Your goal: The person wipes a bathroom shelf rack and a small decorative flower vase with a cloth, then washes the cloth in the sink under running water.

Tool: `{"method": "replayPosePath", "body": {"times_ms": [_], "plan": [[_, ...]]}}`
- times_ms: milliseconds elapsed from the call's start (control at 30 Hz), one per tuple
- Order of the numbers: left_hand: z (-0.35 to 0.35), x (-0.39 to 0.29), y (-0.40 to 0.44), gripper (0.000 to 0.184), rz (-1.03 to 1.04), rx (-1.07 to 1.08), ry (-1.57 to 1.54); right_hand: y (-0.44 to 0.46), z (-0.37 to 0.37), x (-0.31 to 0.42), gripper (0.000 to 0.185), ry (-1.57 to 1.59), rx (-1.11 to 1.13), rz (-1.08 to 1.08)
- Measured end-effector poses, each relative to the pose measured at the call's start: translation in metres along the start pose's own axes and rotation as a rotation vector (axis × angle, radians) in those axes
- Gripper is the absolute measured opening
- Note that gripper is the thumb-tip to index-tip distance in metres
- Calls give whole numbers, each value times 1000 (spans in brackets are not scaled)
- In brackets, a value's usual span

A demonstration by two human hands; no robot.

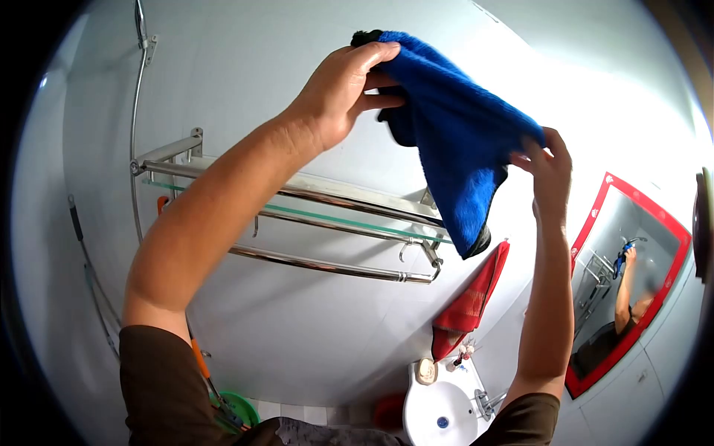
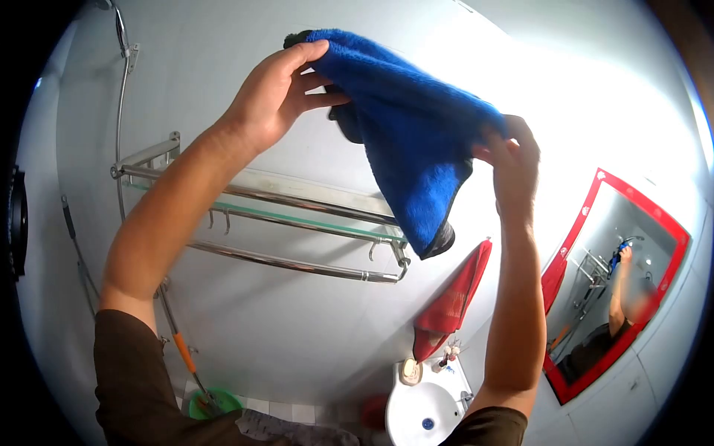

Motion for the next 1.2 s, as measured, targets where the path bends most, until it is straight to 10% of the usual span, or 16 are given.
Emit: {"method": "replayPosePath", "body": {"times_ms": [500, 633, 833, 1200], "plan": [[-18, 54, 31, 50, -12, 362, 1176, -35, 111, -57, 32, -526, 679, -90], [-6, 65, 30, 49, -10, 440, 1337, -66, 129, -61, 37, -632, 1192, 6], [-6, 81, 35, 46, 25, 589, 1595, -76, 132, -102, 39, -812, 1204, -192], [-13, 91, 19, 52, -75, 787, 1741, -82, 138, -99, 26, -1167, 1334, 197]]}}
Point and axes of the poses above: each hand's wrist, its own y-axis towards the middle knuckle, its own z-axis out of the palm, x = y × z, the point moved 6 cm from there along y, towards the middle knuckle, and after that the axes turned 11 degrees about -x, right-handed, at the moved point
